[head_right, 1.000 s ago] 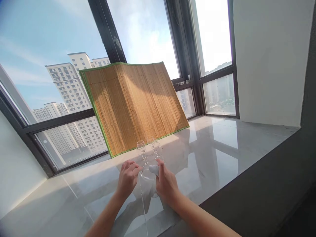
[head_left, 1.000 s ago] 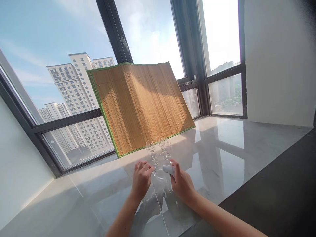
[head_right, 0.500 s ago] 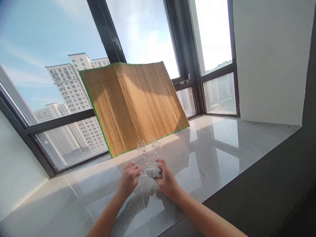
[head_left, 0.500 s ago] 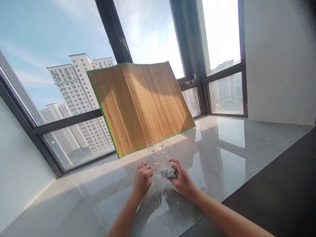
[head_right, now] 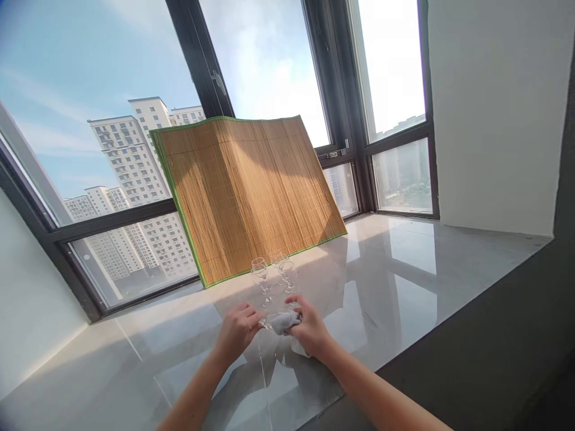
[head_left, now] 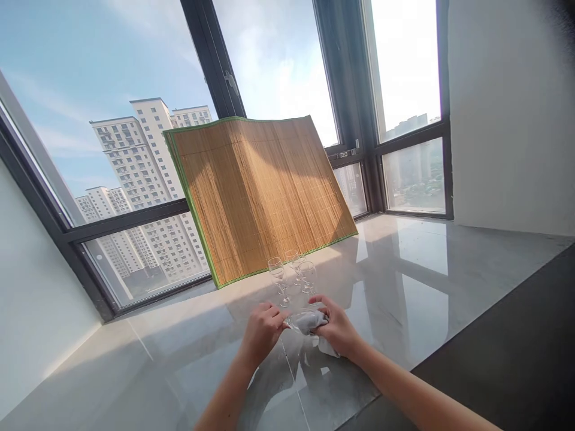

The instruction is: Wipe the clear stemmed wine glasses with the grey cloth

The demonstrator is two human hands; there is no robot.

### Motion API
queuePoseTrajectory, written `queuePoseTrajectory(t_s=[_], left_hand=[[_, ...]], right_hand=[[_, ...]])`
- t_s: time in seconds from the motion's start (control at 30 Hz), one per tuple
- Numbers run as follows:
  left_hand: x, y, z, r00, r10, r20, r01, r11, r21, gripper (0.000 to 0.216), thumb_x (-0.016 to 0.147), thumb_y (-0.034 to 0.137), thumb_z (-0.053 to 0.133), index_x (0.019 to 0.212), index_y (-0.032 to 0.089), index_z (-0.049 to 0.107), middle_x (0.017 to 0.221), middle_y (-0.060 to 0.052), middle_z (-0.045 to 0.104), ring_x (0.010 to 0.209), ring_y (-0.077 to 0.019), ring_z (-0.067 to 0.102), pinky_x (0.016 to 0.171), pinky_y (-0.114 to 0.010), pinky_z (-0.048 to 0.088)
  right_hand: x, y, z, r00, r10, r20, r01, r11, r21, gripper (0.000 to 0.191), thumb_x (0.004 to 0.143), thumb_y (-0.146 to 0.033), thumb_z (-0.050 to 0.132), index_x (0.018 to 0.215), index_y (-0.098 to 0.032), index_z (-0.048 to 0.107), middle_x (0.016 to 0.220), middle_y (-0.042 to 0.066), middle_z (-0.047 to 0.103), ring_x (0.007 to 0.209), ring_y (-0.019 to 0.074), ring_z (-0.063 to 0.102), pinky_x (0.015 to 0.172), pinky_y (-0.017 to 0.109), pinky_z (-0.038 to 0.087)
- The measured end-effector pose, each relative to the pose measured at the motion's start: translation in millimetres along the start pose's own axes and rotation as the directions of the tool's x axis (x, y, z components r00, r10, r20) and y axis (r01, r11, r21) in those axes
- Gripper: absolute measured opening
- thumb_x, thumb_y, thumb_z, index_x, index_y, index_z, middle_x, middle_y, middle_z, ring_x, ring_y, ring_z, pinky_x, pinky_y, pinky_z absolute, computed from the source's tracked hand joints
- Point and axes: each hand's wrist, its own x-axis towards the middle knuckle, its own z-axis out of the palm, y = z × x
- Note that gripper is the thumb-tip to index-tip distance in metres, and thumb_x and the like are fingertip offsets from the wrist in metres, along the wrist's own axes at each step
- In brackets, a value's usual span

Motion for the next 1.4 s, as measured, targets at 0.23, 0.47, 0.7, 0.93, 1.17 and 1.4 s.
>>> queuePoseTrajectory(t_s=[0.23,0.47,0.7,0.93,1.17,1.4], left_hand=[[-2,-2,16,0.957,-0.274,0.096,0.290,0.917,-0.275,0.027,0.089,0.040,0.058,0.073,0.022,0.070,0.068,-0.003,0.065,0.068,-0.0184,0.056,0.066,-0.028,0.036],[5,17,18,0.835,-0.540,0.107,0.438,0.534,-0.723,0.050,0.087,0.062,0.047,0.068,0.018,0.061,0.065,-0.001,0.056,0.063,-0.0147,0.050,0.057,-0.023,0.037],[15,44,22,0.832,-0.501,0.239,0.423,0.294,-0.857,0.048,0.081,0.062,0.057,0.076,0.015,0.064,0.066,-0.001,0.057,0.062,-0.0132,0.048,0.057,-0.023,0.039],[10,26,42,0.775,-0.611,0.158,0.526,0.487,-0.698,0.042,0.081,0.055,0.059,0.067,0.015,0.065,0.057,0.002,0.053,0.057,-0.0119,0.045,0.055,-0.023,0.030],[11,12,52,0.744,-0.620,0.249,0.553,0.361,-0.751,0.036,0.075,0.043,0.064,0.095,0.014,0.071,0.078,-0.005,0.072,0.071,-0.0189,0.063,0.068,-0.028,0.046],[6,18,40,0.760,-0.634,0.144,0.558,0.523,-0.644,0.028,0.083,0.042,0.055,0.084,0.017,0.066,0.076,-0.003,0.066,0.071,-0.0175,0.058,0.066,-0.027,0.041]], right_hand=[[-1,-12,-3,0.965,0.045,-0.258,-0.030,0.998,0.060,0.049,0.063,-0.027,0.065,0.109,-0.020,0.051,0.073,-0.001,0.064,0.062,0.0171,0.058,0.058,0.026,0.043],[1,6,-2,0.916,-0.193,-0.352,0.049,0.924,-0.380,0.040,0.070,-0.021,0.056,0.110,-0.021,0.052,0.073,-0.001,0.063,0.065,0.0178,0.059,0.066,0.029,0.044],[-6,-2,11,0.980,-0.183,-0.074,0.173,0.977,-0.124,0.053,0.071,-0.018,0.058,0.122,-0.022,0.042,0.073,-0.005,0.061,0.063,0.0148,0.060,0.061,0.024,0.046],[-9,-2,10,0.926,-0.325,-0.191,0.237,0.896,-0.374,0.044,0.077,-0.015,0.053,0.121,-0.022,0.046,0.077,-0.003,0.056,0.065,0.0133,0.053,0.064,0.023,0.042],[-6,4,7,0.920,-0.327,-0.216,0.213,0.880,-0.424,0.041,0.077,-0.013,0.051,0.116,-0.023,0.047,0.079,-0.003,0.057,0.066,0.0141,0.053,0.064,0.023,0.042],[0,3,-4,0.896,-0.341,-0.284,0.203,0.884,-0.421,0.038,0.076,-0.017,0.050,0.113,-0.023,0.049,0.080,-0.001,0.058,0.069,0.0159,0.058,0.067,0.025,0.045]])
